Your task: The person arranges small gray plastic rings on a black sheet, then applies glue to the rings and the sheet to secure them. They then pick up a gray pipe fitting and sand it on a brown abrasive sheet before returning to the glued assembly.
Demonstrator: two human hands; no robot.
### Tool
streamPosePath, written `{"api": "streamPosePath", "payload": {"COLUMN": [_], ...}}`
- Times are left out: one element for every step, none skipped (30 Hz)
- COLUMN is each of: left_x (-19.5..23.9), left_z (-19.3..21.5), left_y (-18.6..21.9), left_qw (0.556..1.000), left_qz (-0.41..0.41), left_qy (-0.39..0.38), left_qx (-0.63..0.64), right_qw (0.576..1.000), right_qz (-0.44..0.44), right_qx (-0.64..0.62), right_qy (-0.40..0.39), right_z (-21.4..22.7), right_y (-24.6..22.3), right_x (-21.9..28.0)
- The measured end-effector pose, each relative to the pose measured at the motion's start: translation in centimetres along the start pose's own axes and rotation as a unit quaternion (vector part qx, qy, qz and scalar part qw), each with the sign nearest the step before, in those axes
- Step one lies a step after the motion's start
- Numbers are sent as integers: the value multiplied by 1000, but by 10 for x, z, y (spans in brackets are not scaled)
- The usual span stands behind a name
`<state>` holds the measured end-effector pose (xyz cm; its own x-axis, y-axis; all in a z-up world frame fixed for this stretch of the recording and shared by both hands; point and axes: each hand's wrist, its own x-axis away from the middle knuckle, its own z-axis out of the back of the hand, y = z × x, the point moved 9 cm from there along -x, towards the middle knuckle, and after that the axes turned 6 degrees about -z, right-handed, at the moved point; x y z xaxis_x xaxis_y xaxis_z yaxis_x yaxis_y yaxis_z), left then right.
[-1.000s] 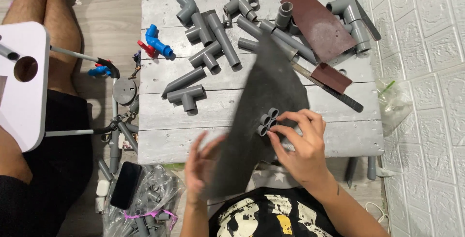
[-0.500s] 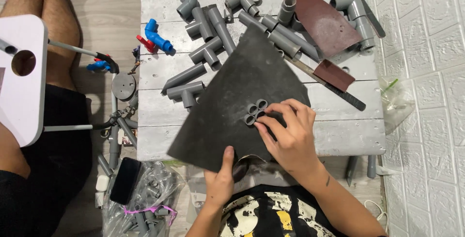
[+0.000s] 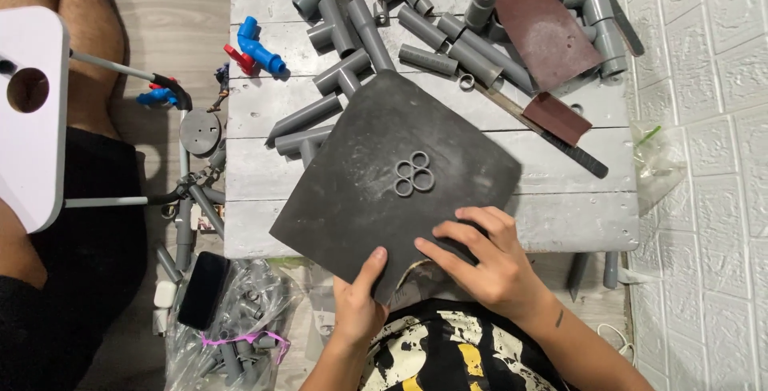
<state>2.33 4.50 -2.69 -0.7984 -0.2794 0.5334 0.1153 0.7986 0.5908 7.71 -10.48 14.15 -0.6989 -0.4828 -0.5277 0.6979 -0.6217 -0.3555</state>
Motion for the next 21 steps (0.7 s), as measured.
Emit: {"api": "streamPosePath", "payload": {"left_x": [-3,-3,3,7,17,30,40,65,91,100,111,122,120,119,117,111,104,97,92,87,82], "left_z": [15,9,3,-16,-40,-64,-73,-88,-107,-122,-147,-167,-181,-195,-210,-214,-217,-221,-225,-228,-230], "left_y": [-2,7,13,36,73,110,125,149,162,167,153,137,137,130,124,124,122,120,124,127,130], "left_qw": [1000,990,960,960,933,891,890,759,557,555,489,417,416,408,400,399,388,375,374,384,393], "left_qz": [1,-60,-118,-118,-225,-330,-330,-481,-585,-588,-565,-535,-538,-522,-505,-508,-506,-504,-506,-500,-494], "left_qy": [-2,-127,-250,-252,-268,-280,-283,-230,-155,-155,-235,-308,-306,-335,-364,-364,-370,-377,-378,-391,-403], "left_qx": [0,-17,-34,-34,-87,-139,-139,-372,-569,-568,-622,-667,-666,-670,-672,-671,-676,-680,-679,-671,-663], "right_qw": [1000,999,998,998,998,998,998,999,999,999,999,997,997,996,995,995,995,994,995,994,993], "right_qz": [-1,12,26,26,23,21,21,27,33,35,37,42,46,47,48,50,47,43,43,51,59], "right_qx": [2,-9,-20,-19,-23,-27,-26,-22,-17,-16,-23,-29,-28,-41,-53,-51,-54,-58,-56,-60,-65], "right_qy": [1,28,55,56,51,48,50,38,26,28,-10,-49,-48,-60,-72,-71,-75,-78,-76,-74,-73], "right_z": [2,9,16,22,27,32,41,47,53,60,60,61,65,68,70,72,73,73,75,76,77], "right_y": [1,1,0,0,0,0,-1,-4,-7,-8,-10,-12,-15,-16,-17,-15,-12,-9,-7,-6,-6], "right_x": [0,1,2,0,-2,-5,-11,-15,-20,-27,-34,-42,-48,-55,-62,-67,-72,-78,-81,-84,-87]}}
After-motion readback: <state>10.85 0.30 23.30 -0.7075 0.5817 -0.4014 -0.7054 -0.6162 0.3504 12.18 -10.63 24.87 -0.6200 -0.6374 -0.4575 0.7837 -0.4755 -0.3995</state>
